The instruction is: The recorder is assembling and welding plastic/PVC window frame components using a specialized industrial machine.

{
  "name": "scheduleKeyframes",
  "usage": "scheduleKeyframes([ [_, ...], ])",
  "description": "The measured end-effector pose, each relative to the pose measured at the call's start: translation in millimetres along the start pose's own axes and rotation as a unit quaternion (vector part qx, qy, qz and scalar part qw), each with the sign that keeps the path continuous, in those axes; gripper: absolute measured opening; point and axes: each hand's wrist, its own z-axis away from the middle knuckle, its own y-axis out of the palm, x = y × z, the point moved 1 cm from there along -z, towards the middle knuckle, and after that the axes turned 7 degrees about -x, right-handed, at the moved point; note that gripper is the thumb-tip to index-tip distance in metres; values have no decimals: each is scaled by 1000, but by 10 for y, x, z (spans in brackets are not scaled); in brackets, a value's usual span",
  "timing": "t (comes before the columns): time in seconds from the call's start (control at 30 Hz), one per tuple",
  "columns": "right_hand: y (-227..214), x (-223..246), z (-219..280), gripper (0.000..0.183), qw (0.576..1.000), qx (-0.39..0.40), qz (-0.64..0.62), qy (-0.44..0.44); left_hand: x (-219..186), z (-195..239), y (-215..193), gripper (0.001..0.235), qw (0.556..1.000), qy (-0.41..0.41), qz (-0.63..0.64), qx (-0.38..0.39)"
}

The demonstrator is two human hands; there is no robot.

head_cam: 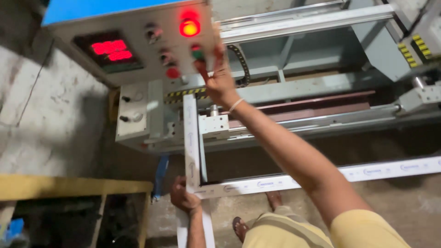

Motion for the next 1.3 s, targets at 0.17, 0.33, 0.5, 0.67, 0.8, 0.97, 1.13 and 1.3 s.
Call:
scheduleKeyframes([
  [0.17,-56,339,-112,93,988,-6,-155,1,49,-4,-36,56,997,32,-69,-24],
  [0.33,-248,480,-202,98,996,-5,-65,-62,76,-68,-44,27,979,20,-202,-9],
  [0.5,-273,416,-189,95,996,11,-66,-55,-198,-94,5,31,934,97,-337,70],
  [0.67,-286,391,-178,91,995,16,-78,-66,-205,-10,40,49,898,198,-382,90],
  [0.8,-259,363,-166,91,995,26,-68,-72,-236,0,93,56,911,24,-397,105],
  [0.97,-281,363,-192,94,993,41,-76,-81,-146,28,90,55,921,-58,-373,97],
  [1.13,-248,343,-185,98,993,40,-83,-76,-151,43,95,62,930,-6,-361,71],
  [1.3,-184,318,-156,95,992,28,-96,-73,-197,60,96,51,929,89,-356,45],
])
